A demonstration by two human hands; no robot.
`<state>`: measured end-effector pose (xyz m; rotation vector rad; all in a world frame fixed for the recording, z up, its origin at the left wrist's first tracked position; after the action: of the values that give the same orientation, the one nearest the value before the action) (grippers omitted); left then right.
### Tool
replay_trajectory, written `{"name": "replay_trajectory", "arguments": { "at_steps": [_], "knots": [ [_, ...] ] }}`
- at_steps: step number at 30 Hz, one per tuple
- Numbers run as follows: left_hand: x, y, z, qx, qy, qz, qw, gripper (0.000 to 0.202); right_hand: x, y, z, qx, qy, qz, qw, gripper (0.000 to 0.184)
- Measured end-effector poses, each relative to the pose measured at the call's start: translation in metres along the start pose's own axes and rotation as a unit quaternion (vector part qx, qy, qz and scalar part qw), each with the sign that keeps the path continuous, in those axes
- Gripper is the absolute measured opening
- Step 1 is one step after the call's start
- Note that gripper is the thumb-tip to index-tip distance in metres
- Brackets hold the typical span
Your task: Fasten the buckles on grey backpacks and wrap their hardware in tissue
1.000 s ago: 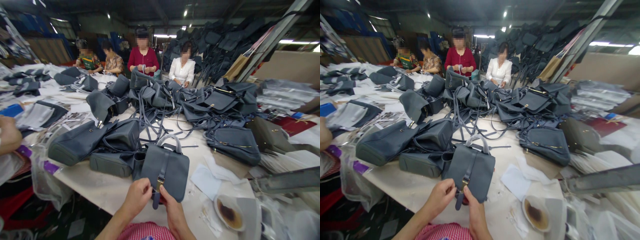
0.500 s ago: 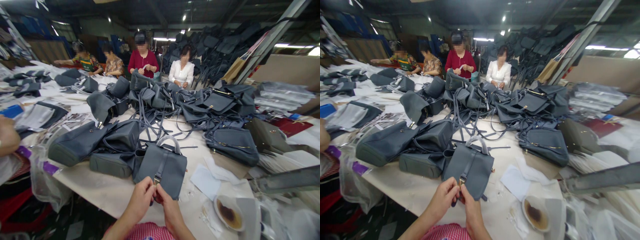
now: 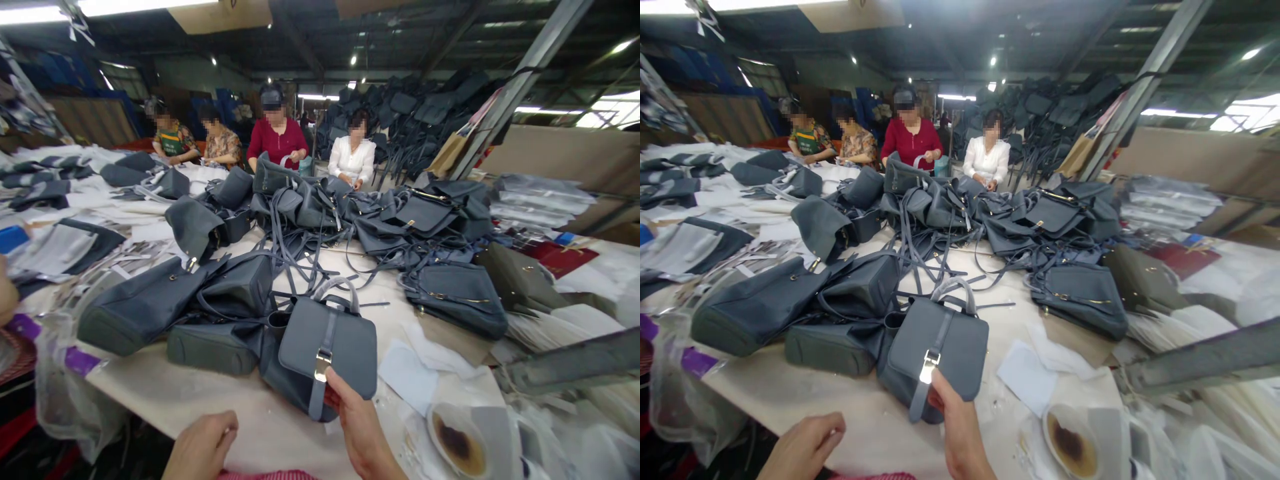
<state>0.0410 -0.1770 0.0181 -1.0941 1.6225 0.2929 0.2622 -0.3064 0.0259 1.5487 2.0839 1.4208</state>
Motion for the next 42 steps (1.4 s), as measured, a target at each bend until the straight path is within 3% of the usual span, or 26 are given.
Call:
{"name": "replay_trajectory", "arguments": {
  "at_steps": [2, 4, 8, 12, 16, 20, 23, 25, 27, 31, 33, 36, 37, 39, 41, 42],
  "knots": [
    [-0.01, -0.035, -0.003, 0.08, -0.031, -0.127, 0.988, 0.024, -0.001, -0.002, -0.003, -0.014, -0.013, -0.018, 1.0, 0.051],
    [-0.025, -0.072, -0.003, 0.131, -0.099, -0.216, 0.963, 0.024, -0.001, -0.006, -0.006, -0.017, -0.013, -0.047, 0.999, 0.048],
    [-0.035, -0.117, 0.002, 0.164, -0.167, -0.203, 0.951, 0.009, 0.0, -0.008, -0.012, -0.039, -0.023, -0.099, 0.994, 0.05],
    [-0.025, -0.128, 0.007, 0.217, -0.187, -0.088, 0.954, 0.016, -0.001, -0.005, -0.017, -0.057, -0.038, -0.112, 0.991, 0.055],
    [-0.015, -0.135, 0.008, 0.254, -0.195, 0.044, 0.946, 0.021, -0.003, -0.007, -0.018, -0.045, -0.041, -0.177, 0.982, 0.049],
    [-0.02, -0.146, 0.013, 0.279, -0.176, 0.12, 0.936, 0.016, -0.006, -0.001, -0.019, -0.046, -0.089, -0.224, 0.969, 0.046],
    [-0.034, -0.146, 0.015, 0.313, -0.201, 0.072, 0.926, 0.012, 0.0, 0.005, -0.021, -0.053, -0.08, -0.218, 0.971, 0.044],
    [-0.038, -0.142, 0.014, 0.298, -0.218, -0.012, 0.929, 0.018, 0.006, 0.007, -0.023, -0.054, -0.059, -0.196, 0.977, 0.045],
    [-0.032, -0.142, 0.009, 0.287, -0.222, -0.084, 0.928, 0.024, 0.009, 0.007, -0.025, -0.05, -0.061, -0.177, 0.981, 0.047],
    [-0.01, -0.153, -0.007, 0.375, -0.209, -0.085, 0.899, 0.018, 0.01, 0.006, -0.02, -0.009, -0.083, -0.169, 0.982, 0.047],
    [-0.006, -0.136, -0.002, 0.328, -0.166, -0.066, 0.928, 0.026, 0.011, 0.006, -0.015, -0.011, -0.052, -0.129, 0.99, 0.045],
    [-0.009, -0.072, 0.01, 0.175, -0.128, -0.014, 0.976, 0.034, 0.012, 0.008, -0.012, -0.024, -0.006, -0.072, 0.997, 0.042],
    [-0.013, -0.049, 0.012, 0.141, -0.143, 0.013, 0.98, 0.023, 0.011, 0.01, -0.012, -0.023, 0.004, -0.066, 0.998, 0.04],
    [-0.015, -0.008, 0.016, 0.072, -0.141, 0.05, 0.986, 0.047, 0.011, 0.016, -0.015, -0.019, 0.017, -0.052, 0.998, 0.038],
    [-0.012, 0.012, 0.019, 0.04, -0.113, 0.043, 0.992, 0.062, 0.014, 0.03, -0.018, -0.004, 0.044, -0.012, 0.999, 0.038],
    [-0.012, 0.013, 0.021, 0.04, -0.104, 0.032, 0.993, 0.055, 0.015, 0.038, -0.018, 0.01, 0.058, 0.014, 0.998, 0.038]
  ]
}}
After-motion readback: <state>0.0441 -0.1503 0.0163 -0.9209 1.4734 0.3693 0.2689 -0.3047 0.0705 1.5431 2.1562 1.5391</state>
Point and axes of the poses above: each hand's wrist, its own z-axis towards the middle knuckle, its own x-axis out of the palm, y = z × x, the point moved 5 cm from there along z, towards the middle knuckle, and after that the axes turned 1 degree about z, right-handed, at the moved point
